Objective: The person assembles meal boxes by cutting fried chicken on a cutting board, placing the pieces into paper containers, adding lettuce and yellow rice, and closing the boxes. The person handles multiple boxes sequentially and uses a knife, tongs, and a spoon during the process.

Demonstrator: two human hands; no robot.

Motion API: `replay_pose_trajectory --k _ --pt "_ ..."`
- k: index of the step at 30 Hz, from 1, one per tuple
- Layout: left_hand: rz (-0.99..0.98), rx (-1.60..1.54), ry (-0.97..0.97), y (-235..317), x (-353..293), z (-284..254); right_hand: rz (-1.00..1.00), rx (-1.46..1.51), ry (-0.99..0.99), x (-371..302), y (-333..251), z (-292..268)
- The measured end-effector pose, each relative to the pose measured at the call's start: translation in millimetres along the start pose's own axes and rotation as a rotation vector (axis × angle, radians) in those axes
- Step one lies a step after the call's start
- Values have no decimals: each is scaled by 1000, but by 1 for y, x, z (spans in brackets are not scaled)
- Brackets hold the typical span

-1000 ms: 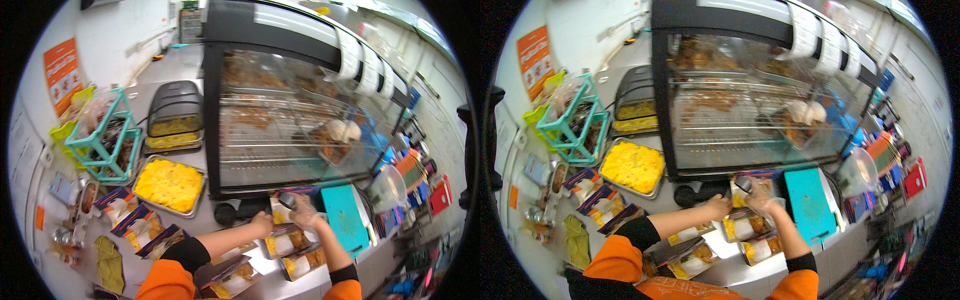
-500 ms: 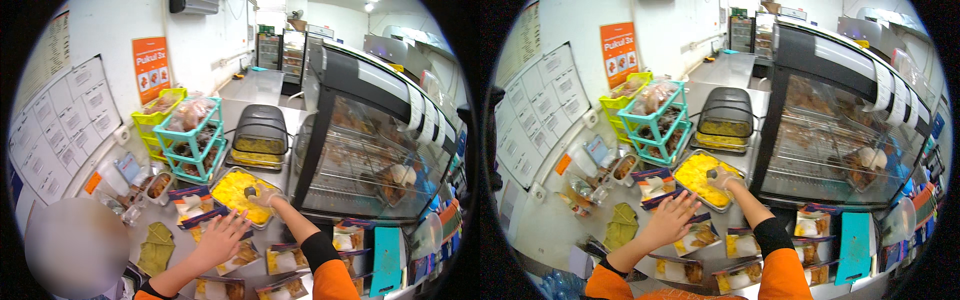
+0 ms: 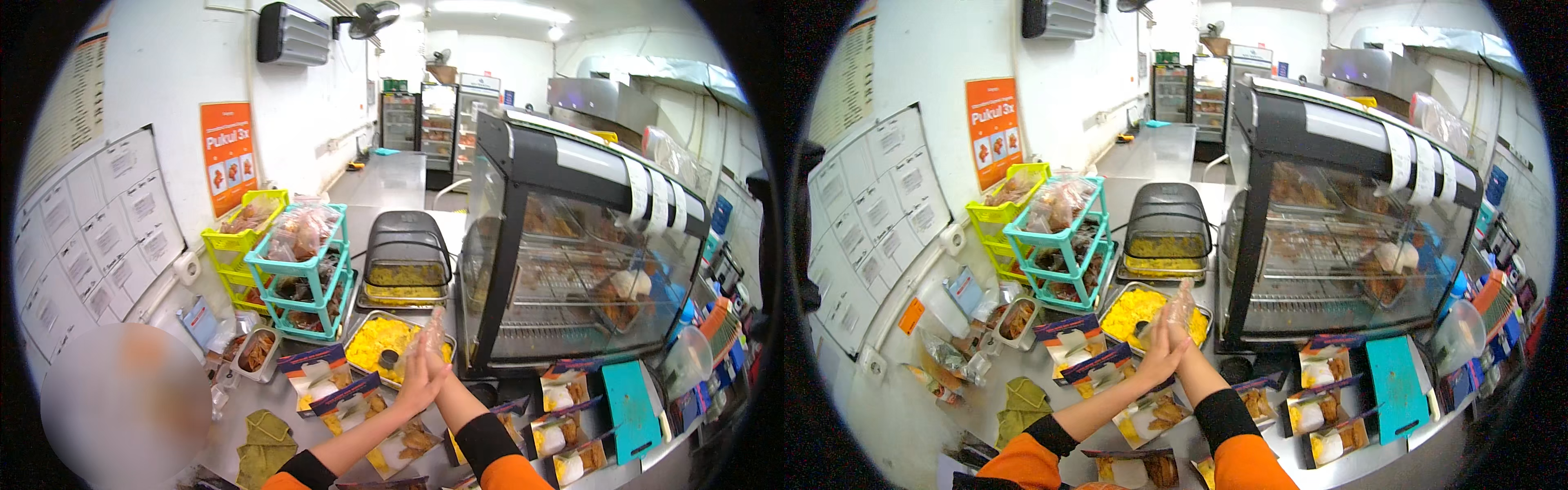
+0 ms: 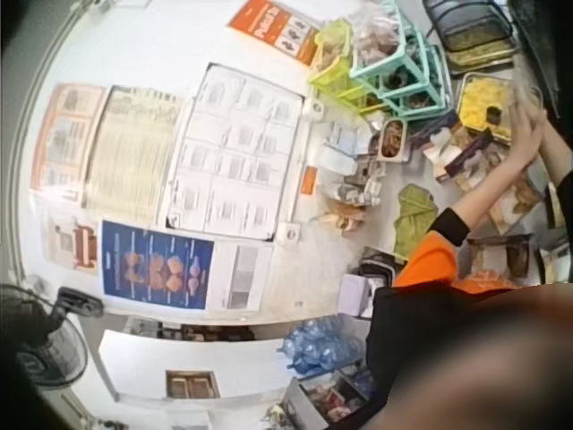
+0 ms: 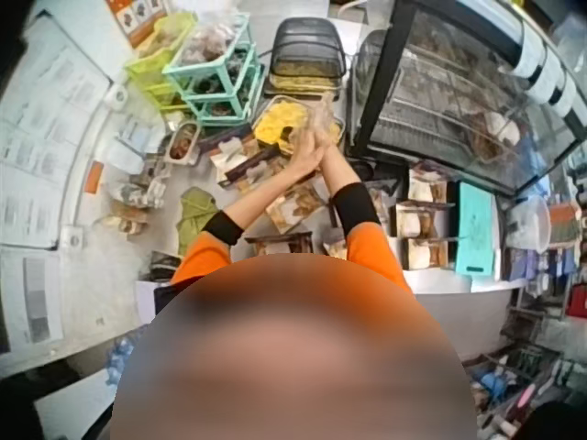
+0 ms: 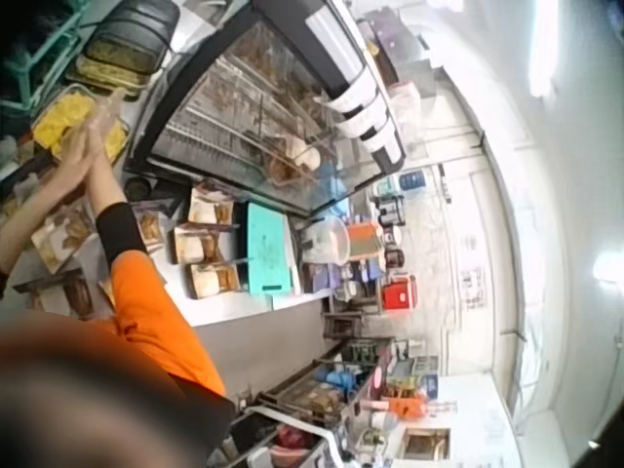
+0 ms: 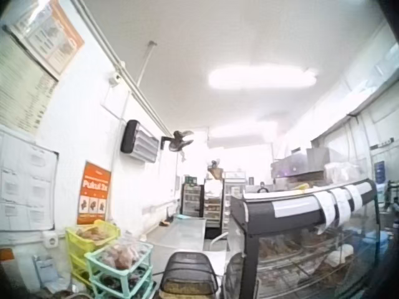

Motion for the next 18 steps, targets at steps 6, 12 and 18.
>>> replay_pose_trajectory --k 6,12,18 --pt "-413 -519 2 -100 65 15 5 216 -181 -47 -19 25" --pt "-733 -557 -104 -167 92 14 -334 -502 -627 -109 -35 3" --pt "-195 266 -526 -68 79 -62 -817 -597 -140 -85 -155 12"
Point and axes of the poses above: each hand's wrist, its own x-axis towards the middle knuckle, its own z-axis out of the palm, y = z × x, the point moved 9 cm from there along x, towards the middle knuckle, and after that the axes turned 5 degrees about y, right-handed, at the moved point
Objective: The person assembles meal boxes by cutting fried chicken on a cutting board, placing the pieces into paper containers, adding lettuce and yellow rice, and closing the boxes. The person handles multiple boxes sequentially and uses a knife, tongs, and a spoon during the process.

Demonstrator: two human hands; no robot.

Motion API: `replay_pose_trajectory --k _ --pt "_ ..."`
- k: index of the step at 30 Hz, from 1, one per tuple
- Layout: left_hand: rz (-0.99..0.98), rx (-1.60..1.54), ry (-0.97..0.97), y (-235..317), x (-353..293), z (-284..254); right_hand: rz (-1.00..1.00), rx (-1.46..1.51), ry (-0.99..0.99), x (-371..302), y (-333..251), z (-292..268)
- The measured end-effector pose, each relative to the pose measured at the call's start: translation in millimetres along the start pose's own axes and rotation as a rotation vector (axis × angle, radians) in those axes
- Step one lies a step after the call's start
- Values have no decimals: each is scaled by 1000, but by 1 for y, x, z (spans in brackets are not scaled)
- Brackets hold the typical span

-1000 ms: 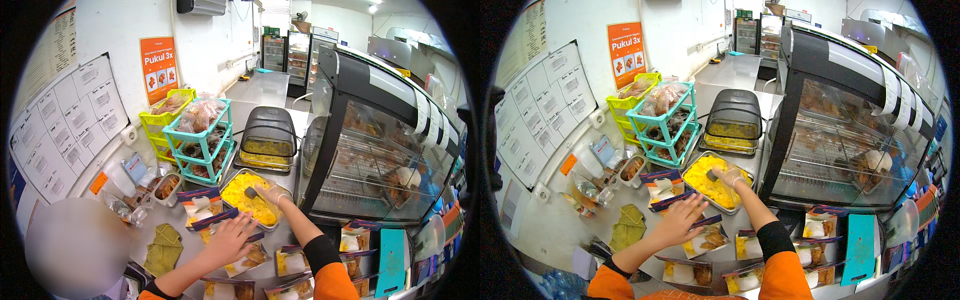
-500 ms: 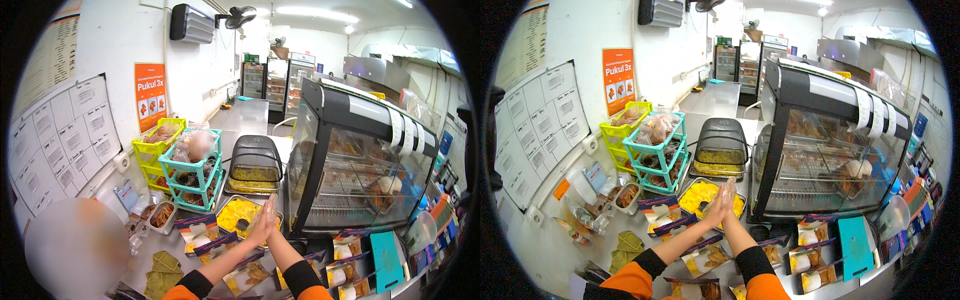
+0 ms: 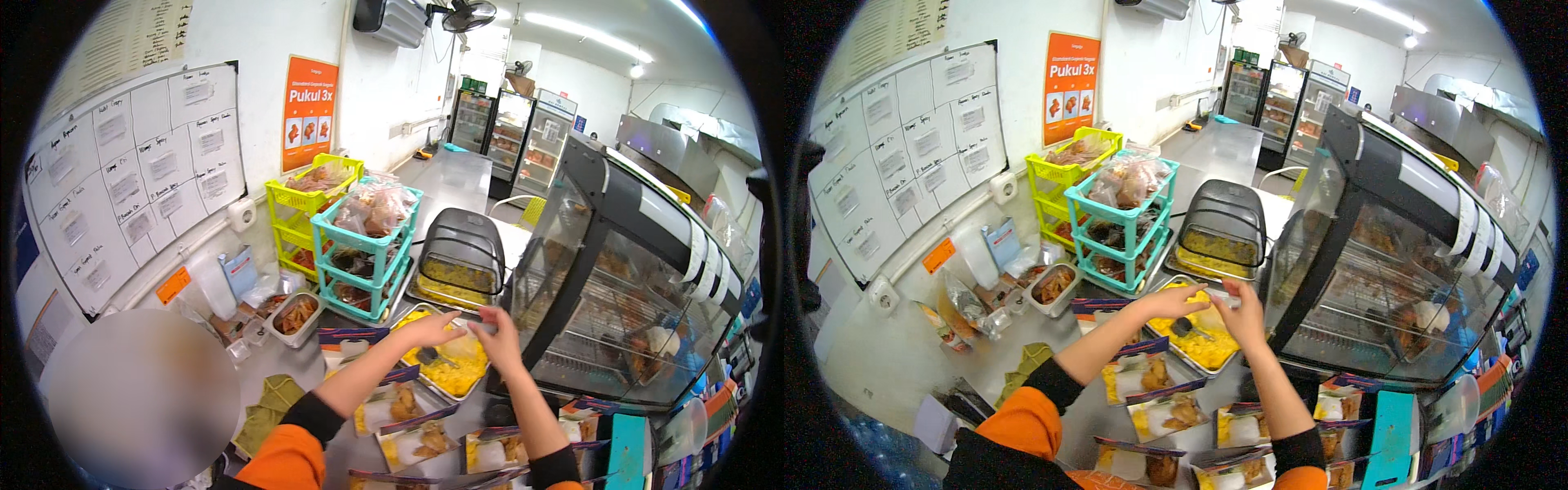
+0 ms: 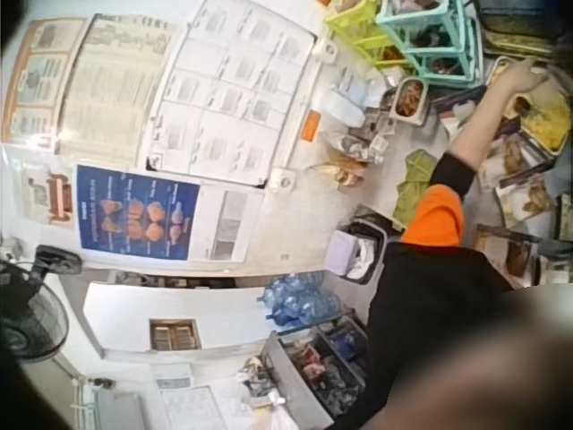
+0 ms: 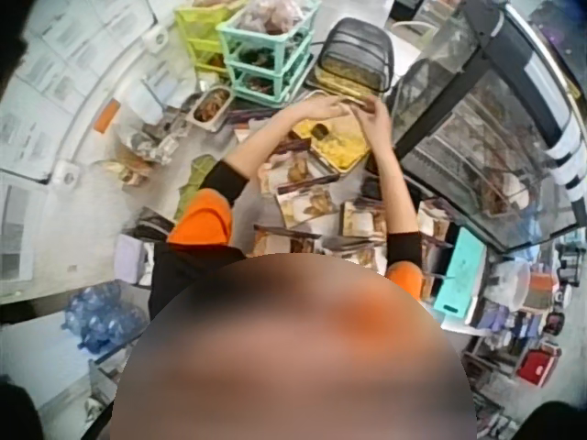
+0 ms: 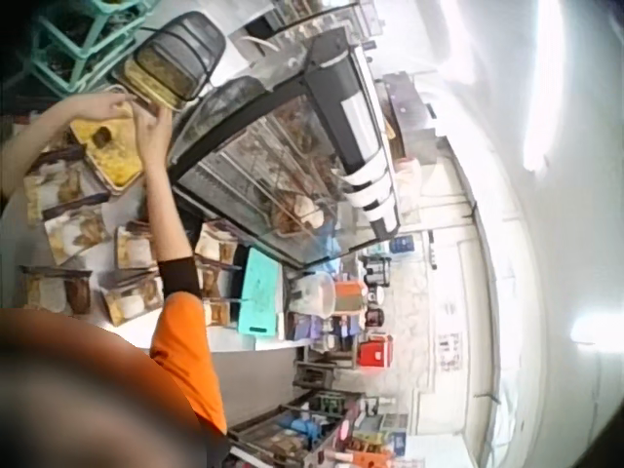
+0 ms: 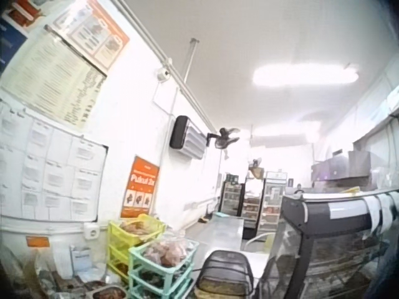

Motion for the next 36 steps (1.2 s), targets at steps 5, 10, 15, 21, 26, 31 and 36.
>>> replay_pose_trajectory --k 5,10,15,21,26,31,36 --pt "136 3 173 -69 -216 -66 -126 283 -122 86 -86 92" --pt "-698 544 -480 -250 -401 33 -53 -375 220 175 -109 185" --pt "-369 -101 -432 -262 -406 15 80 -235 -137 215 -102 228" --pt "86 115 -18 -195 -300 -150 -129 -439 -162 253 -108 253" --pt "180 -131 62 -142 -237 -220 -229 -442 34 245 -113 254" --pt "347 -127 326 -110 -186 -282 -281 -155 35 254 -195 184" --pt "319 -1203 552 -114 -132 -321 -308 128 -517 193 -273 175"
Point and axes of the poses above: each hand's wrist, its own x-axis towards the middle knuckle, its own z-axis out of the palm, y = z × x, the point moved 9 cm from there along x, towards the middle knuckle, and after that the axes turned 5 degrees about y, right-handed, at the moved point
